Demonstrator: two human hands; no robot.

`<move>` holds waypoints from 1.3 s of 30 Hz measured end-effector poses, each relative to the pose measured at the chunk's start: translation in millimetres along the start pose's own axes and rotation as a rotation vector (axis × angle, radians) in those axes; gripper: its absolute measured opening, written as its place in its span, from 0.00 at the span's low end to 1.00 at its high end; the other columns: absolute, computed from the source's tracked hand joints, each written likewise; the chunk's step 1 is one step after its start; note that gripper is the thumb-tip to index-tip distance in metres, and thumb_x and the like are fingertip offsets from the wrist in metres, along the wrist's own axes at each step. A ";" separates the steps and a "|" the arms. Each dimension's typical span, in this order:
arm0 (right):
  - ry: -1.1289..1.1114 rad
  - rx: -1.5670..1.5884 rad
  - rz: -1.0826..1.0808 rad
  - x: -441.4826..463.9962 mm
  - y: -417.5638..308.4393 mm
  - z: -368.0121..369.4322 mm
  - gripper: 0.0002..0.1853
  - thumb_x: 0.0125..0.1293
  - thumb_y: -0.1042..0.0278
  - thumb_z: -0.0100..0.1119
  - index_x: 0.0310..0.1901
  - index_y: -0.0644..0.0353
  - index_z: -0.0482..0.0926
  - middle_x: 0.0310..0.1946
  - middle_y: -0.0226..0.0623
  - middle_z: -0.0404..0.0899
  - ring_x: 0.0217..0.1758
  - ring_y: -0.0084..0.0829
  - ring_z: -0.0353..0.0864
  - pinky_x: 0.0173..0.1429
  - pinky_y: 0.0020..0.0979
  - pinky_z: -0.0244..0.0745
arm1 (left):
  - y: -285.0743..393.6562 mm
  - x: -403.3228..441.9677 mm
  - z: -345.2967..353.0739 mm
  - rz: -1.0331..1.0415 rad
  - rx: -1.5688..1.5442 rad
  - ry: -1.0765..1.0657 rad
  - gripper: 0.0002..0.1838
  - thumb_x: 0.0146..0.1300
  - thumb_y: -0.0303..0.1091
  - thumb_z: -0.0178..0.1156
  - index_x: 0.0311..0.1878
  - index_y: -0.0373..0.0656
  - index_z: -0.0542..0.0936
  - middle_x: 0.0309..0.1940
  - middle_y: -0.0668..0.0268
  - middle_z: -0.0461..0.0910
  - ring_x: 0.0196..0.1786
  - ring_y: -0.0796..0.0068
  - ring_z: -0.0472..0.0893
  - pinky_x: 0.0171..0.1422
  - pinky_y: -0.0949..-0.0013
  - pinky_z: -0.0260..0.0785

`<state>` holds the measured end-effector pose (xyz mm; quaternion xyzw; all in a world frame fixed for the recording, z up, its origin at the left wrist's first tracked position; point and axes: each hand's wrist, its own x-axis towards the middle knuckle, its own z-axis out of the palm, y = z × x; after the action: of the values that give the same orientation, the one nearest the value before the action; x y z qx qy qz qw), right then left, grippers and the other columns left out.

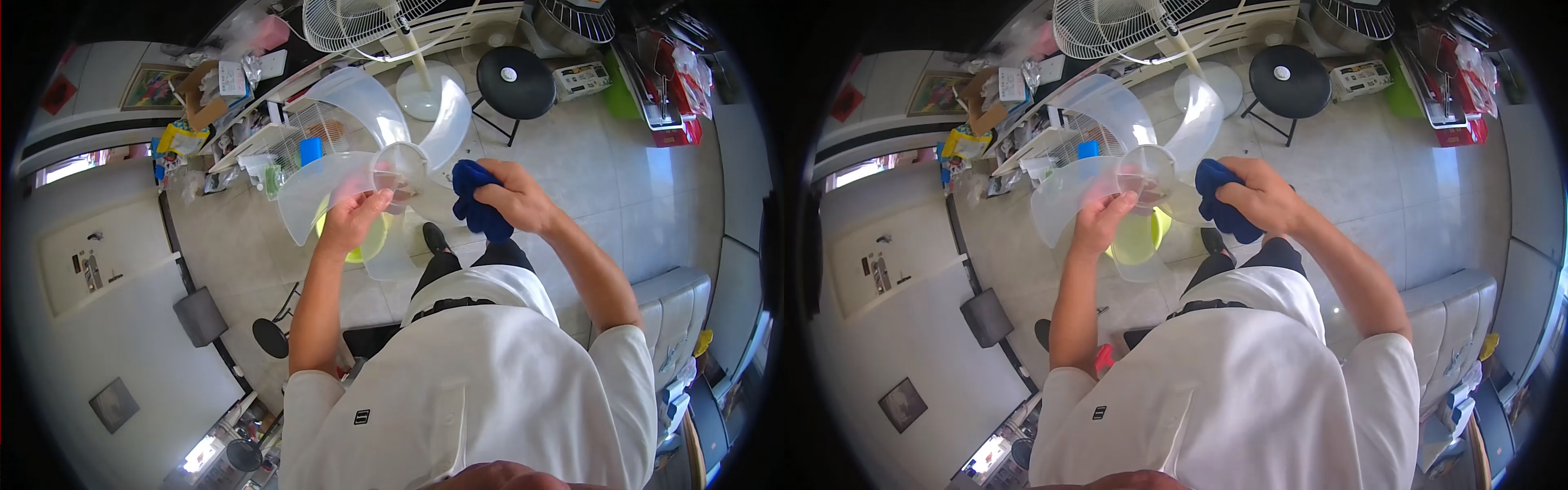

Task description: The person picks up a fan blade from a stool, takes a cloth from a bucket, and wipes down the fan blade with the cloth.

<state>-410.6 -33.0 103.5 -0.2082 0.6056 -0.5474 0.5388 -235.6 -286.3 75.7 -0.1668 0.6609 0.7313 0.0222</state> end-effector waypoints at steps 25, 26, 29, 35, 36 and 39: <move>0.171 -0.997 -0.591 8.3 21.8 41.1 0.16 0.59 0.73 0.61 0.50 0.63 0.81 0.34 0.41 0.82 0.35 0.43 0.86 0.37 0.41 0.81 | 17.7 4.2 38.8 0.130 0.210 0.031 0.14 0.71 0.30 0.66 0.54 0.34 0.80 0.46 0.61 0.84 0.47 0.74 0.81 0.52 0.67 0.74; 0.166 -1.128 -0.584 9.8 22.8 40.4 0.13 0.59 0.73 0.62 0.46 0.62 0.81 0.34 0.39 0.83 0.33 0.40 0.87 0.35 0.39 0.81 | 16.9 5.2 39.2 0.134 0.242 0.022 0.13 0.70 0.31 0.66 0.53 0.34 0.80 0.45 0.60 0.85 0.46 0.72 0.82 0.51 0.66 0.75; 0.028 -1.325 -0.517 11.7 29.7 39.7 0.12 0.58 0.70 0.64 0.44 0.62 0.79 0.30 0.36 0.81 0.32 0.39 0.87 0.35 0.38 0.80 | -0.6 3.3 44.3 0.209 0.525 0.023 0.13 0.69 0.32 0.67 0.52 0.35 0.80 0.43 0.57 0.85 0.42 0.65 0.83 0.47 0.66 0.75; -0.011 -1.466 -0.379 15.5 21.8 50.5 0.09 0.58 0.69 0.65 0.38 0.62 0.78 0.30 0.37 0.83 0.31 0.39 0.87 0.35 0.38 0.81 | 6.7 7.3 41.2 0.129 0.614 -0.006 0.16 0.69 0.34 0.68 0.55 0.35 0.80 0.42 0.55 0.85 0.42 0.61 0.84 0.47 0.64 0.76; -0.017 -1.466 -0.381 17.7 25.9 51.2 0.09 0.58 0.69 0.65 0.38 0.62 0.78 0.30 0.37 0.83 0.31 0.39 0.87 0.35 0.38 0.81 | 1.1 7.3 42.1 0.127 0.612 -0.001 0.16 0.69 0.34 0.68 0.55 0.35 0.80 0.42 0.55 0.85 0.42 0.61 0.84 0.47 0.64 0.76; 0.056 -1.219 -0.351 23.7 40.1 53.3 0.10 0.58 0.69 0.65 0.38 0.62 0.77 0.31 0.39 0.84 0.32 0.41 0.87 0.37 0.41 0.81 | -21.0 8.1 44.0 0.208 0.327 0.053 0.18 0.70 0.34 0.67 0.57 0.34 0.79 0.43 0.56 0.86 0.44 0.63 0.84 0.49 0.63 0.76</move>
<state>-358.0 -63.7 67.5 -0.5594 0.7793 -0.1896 0.2094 -247.4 -242.3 56.4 -0.1109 0.7850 0.6078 -0.0439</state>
